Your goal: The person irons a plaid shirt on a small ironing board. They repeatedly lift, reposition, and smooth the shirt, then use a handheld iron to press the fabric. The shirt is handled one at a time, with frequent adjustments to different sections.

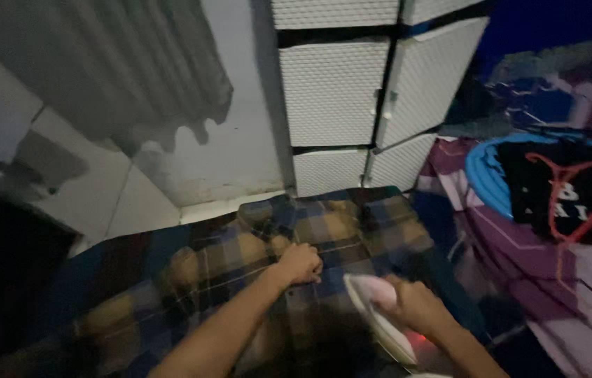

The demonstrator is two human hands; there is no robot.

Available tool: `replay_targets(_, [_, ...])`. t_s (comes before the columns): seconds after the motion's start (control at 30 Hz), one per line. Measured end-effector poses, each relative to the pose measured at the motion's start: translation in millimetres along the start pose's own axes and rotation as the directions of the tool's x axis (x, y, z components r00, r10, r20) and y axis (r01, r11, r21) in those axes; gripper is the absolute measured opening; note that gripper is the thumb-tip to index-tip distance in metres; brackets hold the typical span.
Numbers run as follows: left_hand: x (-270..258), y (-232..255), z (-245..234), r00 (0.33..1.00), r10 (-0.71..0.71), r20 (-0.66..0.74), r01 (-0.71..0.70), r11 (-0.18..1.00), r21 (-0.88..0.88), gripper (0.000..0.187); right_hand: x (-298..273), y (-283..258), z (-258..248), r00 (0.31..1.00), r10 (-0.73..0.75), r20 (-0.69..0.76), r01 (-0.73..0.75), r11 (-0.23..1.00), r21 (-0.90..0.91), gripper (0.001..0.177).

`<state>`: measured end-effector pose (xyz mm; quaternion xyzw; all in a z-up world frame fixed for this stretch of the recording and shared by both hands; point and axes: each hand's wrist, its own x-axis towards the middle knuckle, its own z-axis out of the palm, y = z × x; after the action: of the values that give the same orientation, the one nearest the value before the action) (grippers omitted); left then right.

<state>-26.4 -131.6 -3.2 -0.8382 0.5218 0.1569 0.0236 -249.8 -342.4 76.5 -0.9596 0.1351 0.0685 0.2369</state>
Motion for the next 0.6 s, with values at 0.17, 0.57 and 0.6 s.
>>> replay_targets(0.17, [-27.6, -8.4, 14.6, 0.952, -0.184, -0.246, 0.144, 0.974, -0.173, 0.014, 36.7, -16.5, 3.7, 0.957, 0.023, 0.288, -0.06, 0.991, 0.12, 0.061])
replay_targets(0.57, [-129.8, -50.6, 37.1, 0.789, -0.554, -0.267, 0.349, 0.761, -0.547, 0.029, 59.9, -76.1, 14.8, 0.963, 0.145, 0.226, -0.219, 0.909, 0.353, 0.066])
replay_targets(0.6, [-130.3, -50.0, 36.4, 0.788, -0.536, -0.301, 0.339, 0.787, -0.515, 0.029, 56.6, -87.5, 15.3, 0.962, 0.156, 0.224, -0.236, 0.891, 0.389, 0.065])
